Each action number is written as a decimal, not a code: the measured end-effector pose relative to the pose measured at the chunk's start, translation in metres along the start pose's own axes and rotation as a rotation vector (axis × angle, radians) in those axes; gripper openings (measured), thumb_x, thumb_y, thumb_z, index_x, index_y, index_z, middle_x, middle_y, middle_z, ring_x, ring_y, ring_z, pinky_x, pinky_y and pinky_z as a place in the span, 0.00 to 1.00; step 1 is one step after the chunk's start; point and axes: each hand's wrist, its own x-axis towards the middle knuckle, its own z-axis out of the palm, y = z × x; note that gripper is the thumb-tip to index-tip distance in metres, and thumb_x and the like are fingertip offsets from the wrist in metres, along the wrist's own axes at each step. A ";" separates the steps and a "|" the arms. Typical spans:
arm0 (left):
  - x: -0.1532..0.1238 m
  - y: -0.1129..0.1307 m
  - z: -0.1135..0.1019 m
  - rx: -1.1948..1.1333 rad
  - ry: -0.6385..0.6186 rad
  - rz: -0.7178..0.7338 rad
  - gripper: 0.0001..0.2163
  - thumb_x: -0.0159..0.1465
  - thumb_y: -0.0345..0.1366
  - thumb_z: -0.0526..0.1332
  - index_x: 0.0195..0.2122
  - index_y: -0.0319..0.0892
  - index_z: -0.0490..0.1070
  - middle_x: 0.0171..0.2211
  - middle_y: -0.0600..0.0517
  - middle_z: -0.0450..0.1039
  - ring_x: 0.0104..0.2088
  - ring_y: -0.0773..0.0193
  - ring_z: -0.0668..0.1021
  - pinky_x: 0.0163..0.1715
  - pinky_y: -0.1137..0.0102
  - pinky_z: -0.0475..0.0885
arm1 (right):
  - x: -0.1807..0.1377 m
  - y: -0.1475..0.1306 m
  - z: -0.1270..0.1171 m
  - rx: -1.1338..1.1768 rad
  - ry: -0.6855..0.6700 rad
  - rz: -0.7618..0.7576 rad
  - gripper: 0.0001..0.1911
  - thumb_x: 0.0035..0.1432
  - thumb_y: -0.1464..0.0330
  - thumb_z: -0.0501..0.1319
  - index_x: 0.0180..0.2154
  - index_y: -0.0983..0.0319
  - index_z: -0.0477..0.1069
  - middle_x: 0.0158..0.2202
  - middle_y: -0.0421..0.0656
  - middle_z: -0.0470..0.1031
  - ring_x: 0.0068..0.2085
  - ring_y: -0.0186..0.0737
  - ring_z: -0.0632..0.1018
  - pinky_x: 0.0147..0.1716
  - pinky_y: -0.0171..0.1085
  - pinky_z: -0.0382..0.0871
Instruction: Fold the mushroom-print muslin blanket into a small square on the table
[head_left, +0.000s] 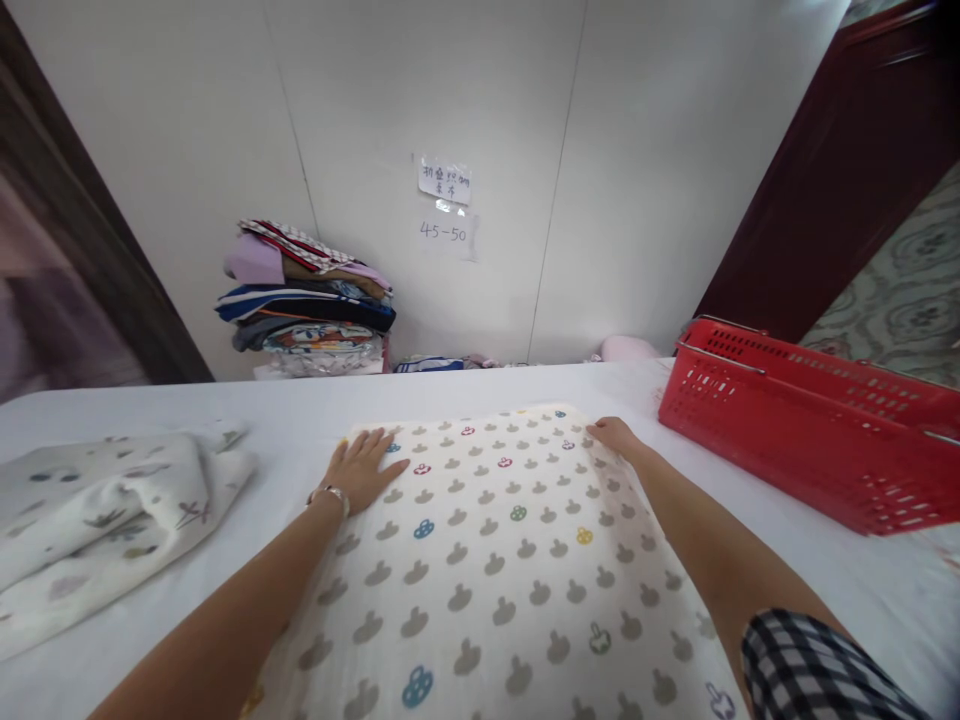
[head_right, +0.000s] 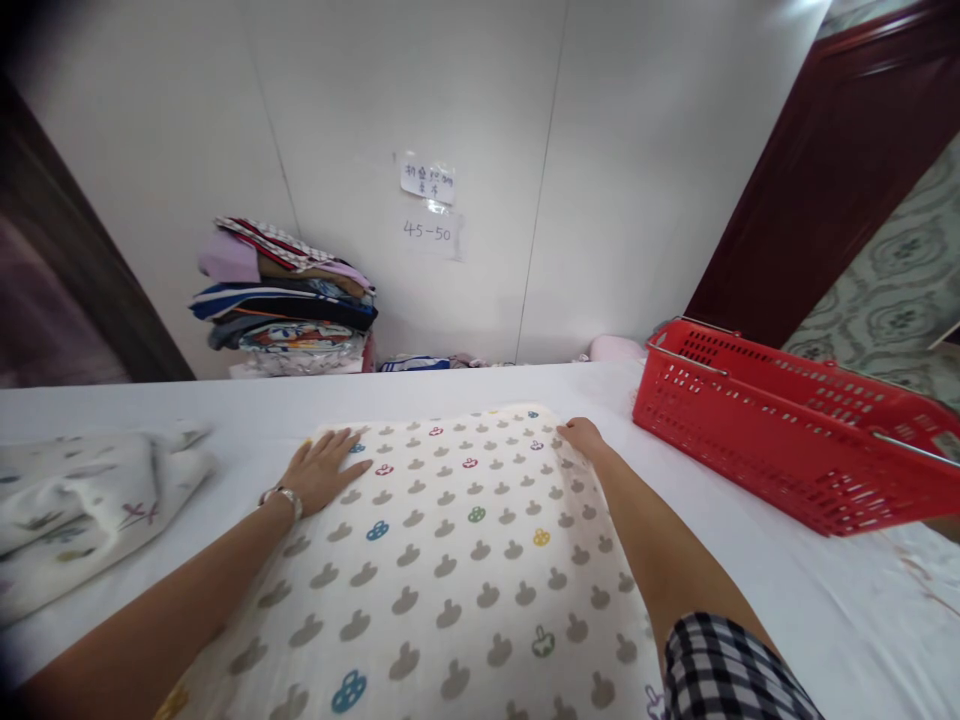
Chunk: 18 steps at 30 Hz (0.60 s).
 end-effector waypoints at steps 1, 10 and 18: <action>0.000 0.000 0.000 0.001 0.001 -0.002 0.34 0.60 0.58 0.44 0.63 0.46 0.48 0.65 0.52 0.43 0.64 0.55 0.45 0.61 0.55 0.39 | 0.001 -0.001 -0.001 -0.015 -0.011 -0.009 0.11 0.52 0.64 0.60 0.32 0.65 0.76 0.34 0.47 0.77 0.35 0.40 0.76 0.29 0.32 0.63; -0.001 0.001 -0.002 -0.004 -0.005 0.002 0.34 0.60 0.58 0.44 0.63 0.45 0.48 0.65 0.52 0.43 0.64 0.54 0.46 0.61 0.54 0.39 | 0.004 -0.008 -0.001 -0.110 -0.017 0.019 0.08 0.48 0.67 0.62 0.32 0.63 0.76 0.37 0.48 0.77 0.39 0.44 0.76 0.31 0.33 0.64; -0.001 0.000 -0.002 0.001 0.004 0.001 0.34 0.60 0.58 0.44 0.63 0.46 0.49 0.65 0.52 0.43 0.64 0.55 0.46 0.61 0.56 0.40 | 0.007 -0.013 -0.005 0.010 -0.063 0.053 0.09 0.49 0.64 0.64 0.25 0.64 0.75 0.30 0.47 0.76 0.35 0.43 0.76 0.31 0.33 0.65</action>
